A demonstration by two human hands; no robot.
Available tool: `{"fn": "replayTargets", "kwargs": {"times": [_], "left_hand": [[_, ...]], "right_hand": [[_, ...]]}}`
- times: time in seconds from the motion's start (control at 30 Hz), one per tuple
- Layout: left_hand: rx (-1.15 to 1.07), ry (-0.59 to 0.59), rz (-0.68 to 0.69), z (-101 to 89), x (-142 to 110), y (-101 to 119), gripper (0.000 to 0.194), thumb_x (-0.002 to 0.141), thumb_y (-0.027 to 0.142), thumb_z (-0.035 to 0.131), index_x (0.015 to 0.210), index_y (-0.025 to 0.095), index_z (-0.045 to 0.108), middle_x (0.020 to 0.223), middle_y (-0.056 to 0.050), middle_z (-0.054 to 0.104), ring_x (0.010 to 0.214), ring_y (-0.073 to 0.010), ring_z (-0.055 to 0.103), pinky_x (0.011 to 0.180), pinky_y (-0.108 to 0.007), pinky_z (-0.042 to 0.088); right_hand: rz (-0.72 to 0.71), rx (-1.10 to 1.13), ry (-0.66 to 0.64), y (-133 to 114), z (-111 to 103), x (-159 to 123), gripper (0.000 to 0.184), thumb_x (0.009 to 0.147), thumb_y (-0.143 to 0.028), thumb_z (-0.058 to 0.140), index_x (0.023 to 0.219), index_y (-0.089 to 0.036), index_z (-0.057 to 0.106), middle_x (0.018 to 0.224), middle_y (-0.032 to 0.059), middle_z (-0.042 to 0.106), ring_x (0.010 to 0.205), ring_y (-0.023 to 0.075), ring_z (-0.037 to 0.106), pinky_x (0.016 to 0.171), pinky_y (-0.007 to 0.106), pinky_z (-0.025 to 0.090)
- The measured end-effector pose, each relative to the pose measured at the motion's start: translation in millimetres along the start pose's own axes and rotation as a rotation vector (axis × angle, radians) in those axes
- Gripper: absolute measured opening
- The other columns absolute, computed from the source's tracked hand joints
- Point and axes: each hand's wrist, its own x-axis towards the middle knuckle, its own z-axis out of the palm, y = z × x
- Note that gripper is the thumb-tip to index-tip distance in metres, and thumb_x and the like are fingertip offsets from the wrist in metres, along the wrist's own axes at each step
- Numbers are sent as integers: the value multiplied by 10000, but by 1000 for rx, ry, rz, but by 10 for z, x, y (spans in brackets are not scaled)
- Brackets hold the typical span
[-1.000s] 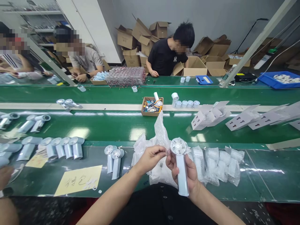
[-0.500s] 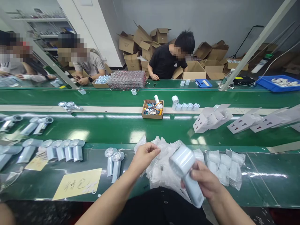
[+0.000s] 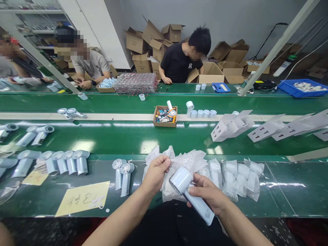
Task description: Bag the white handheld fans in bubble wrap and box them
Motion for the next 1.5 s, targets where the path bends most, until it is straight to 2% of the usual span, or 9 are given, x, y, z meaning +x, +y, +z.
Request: {"fn": "replayTargets", "kwargs": {"times": [0.3,0.47,0.6,0.7,0.8,1.1,1.27,1.37,1.5], "left_hand": [[248,-412,-21,-114,-108,70,343,678,335,778,918,167,600,781,2,604,718,-118,524,666,-236,404],[266,-306,-38,-99,47,79,282,640,357,770,717,133,616,623,11,578,590,-104,503,607,-241,407],[518,-114,427,79,-24,79,161,794,292,627,712,154,622,640,-13,591,611,-128,528,598,-254,421],[765,-199,894,82,-126,113,123,851,176,542,801,172,654,707,-45,633,670,-151,555,637,-278,443],[912,-340,1055,-74,-189,54,184,842,110,521,879,193,680,755,-72,670,685,-170,568,655,-301,452],[851,-417,521,238,-322,-136,180,866,263,535,800,190,686,692,-53,647,634,-161,566,635,-270,435],[717,-337,148,466,-219,174,165,781,269,573,691,168,667,584,-2,601,556,-131,524,538,-223,391],[708,-373,193,469,-249,316,152,771,259,594,699,166,690,591,-5,624,558,-130,538,551,-224,400],[708,-410,383,535,-319,423,206,827,265,577,683,180,698,586,-14,630,556,-137,553,543,-232,413]], "right_hand": [[-125,40,193,-136,-6,-61,593,661,-274,815,1172,-296,515,1181,15,532,717,133,594,568,338,581],[-92,71,197,-24,23,-24,616,643,-279,822,1159,-288,485,1100,3,545,677,129,599,544,326,571],[-55,118,193,18,64,44,512,628,-301,824,1022,-217,507,878,-18,592,557,116,577,484,300,542],[-62,188,159,-14,95,22,483,614,-309,830,949,-209,497,773,-33,600,538,120,563,475,302,539],[-47,233,205,-70,112,-44,481,603,-318,838,896,-224,468,715,-40,610,518,123,556,473,299,528],[-18,271,444,-20,62,3,459,585,-408,829,803,-229,467,645,-58,591,578,117,561,551,242,461],[-1,-329,441,-148,-83,-277,402,715,-528,685,617,-202,471,504,-60,483,470,90,438,471,227,333],[-44,-612,372,-347,-210,-603,356,785,-438,625,564,-191,496,480,-39,496,485,100,455,513,242,350],[-132,-165,387,-442,-426,-840,241,696,-368,705,620,-187,564,609,-20,587,562,113,524,590,254,439]]}}
